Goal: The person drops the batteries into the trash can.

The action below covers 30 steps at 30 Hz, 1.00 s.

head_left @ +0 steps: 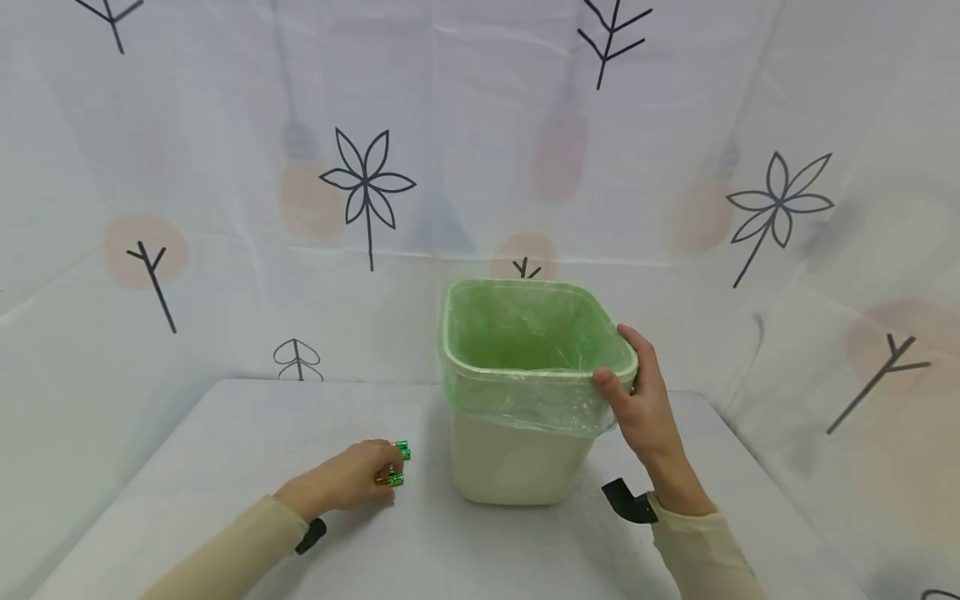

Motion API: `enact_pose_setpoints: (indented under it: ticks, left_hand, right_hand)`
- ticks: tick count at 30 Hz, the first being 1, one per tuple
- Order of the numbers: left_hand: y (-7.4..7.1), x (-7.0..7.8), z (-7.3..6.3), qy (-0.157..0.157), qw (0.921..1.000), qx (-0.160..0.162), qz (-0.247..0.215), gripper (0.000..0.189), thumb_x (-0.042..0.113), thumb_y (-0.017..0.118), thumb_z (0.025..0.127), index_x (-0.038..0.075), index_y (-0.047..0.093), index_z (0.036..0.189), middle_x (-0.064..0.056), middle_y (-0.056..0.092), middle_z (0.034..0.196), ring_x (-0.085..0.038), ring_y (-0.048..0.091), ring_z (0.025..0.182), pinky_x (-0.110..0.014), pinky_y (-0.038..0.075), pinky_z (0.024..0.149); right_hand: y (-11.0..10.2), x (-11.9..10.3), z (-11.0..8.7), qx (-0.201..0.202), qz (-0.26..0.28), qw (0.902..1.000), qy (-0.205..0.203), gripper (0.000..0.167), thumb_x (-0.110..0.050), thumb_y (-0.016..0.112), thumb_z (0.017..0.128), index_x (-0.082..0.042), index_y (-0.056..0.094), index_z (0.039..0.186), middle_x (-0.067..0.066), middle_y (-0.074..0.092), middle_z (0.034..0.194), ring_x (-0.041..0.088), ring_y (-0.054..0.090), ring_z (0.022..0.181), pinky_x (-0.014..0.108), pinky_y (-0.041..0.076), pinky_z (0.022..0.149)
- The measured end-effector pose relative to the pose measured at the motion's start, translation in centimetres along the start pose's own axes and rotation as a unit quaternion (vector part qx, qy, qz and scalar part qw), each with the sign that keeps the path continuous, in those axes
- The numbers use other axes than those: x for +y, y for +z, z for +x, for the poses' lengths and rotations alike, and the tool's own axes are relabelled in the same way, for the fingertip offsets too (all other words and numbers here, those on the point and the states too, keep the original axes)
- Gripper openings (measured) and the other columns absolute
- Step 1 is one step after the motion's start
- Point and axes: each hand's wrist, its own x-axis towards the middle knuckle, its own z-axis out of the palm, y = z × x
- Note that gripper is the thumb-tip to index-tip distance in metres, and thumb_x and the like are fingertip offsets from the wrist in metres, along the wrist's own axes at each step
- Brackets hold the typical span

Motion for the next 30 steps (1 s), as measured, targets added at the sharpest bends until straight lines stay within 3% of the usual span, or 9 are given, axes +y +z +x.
enact_pose_setpoints:
  ticks: [12, 20, 30]
  left_hand:
    - [0.7, -0.5, 0.3, 0.017, 0.9994, -0.027, -0.014, 0.021, 0.019, 0.079, 0.077, 0.019, 0.061, 0.087, 0.01, 0.054, 0.076, -0.006, 0.048, 0.07, -0.024, 0.043, 0.064]
    - [0.9, -0.1, 0.3, 0.014, 0.9983, -0.049, -0.029, 0.022, 0.023, 0.08, 0.077, 0.02, 0.062, 0.089, 0.013, 0.053, 0.074, -0.003, 0.049, 0.068, -0.023, 0.043, 0.062]
    - [1.0, 0.1, 0.2, 0.031, 0.9975, -0.05, -0.039, 0.023, 0.022, 0.081, 0.077, 0.019, 0.062, 0.09, 0.014, 0.052, 0.072, -0.001, 0.049, 0.066, -0.022, 0.043, 0.061]
  right_hand:
    - [0.0, 0.1, -0.1, 0.002, -0.005, 1.0, 0.002, 0.064, -0.024, 0.061, 0.094, -0.02, 0.027, 0.148, 0.014, 0.043, 0.13, 0.02, 0.049, 0.107, 0.019, 0.044, 0.083]
    - [0.0, 0.0, 0.0, 0.002, -0.007, 1.0, 0.0, 0.066, -0.026, 0.061, 0.094, -0.015, 0.026, 0.149, 0.015, 0.043, 0.13, 0.02, 0.049, 0.106, 0.018, 0.044, 0.083]
    - [0.1, -0.2, 0.0, 0.002, -0.007, 1.0, 0.003, 0.067, -0.026, 0.062, 0.093, -0.015, 0.027, 0.148, 0.015, 0.043, 0.13, 0.02, 0.049, 0.106, 0.018, 0.044, 0.082]
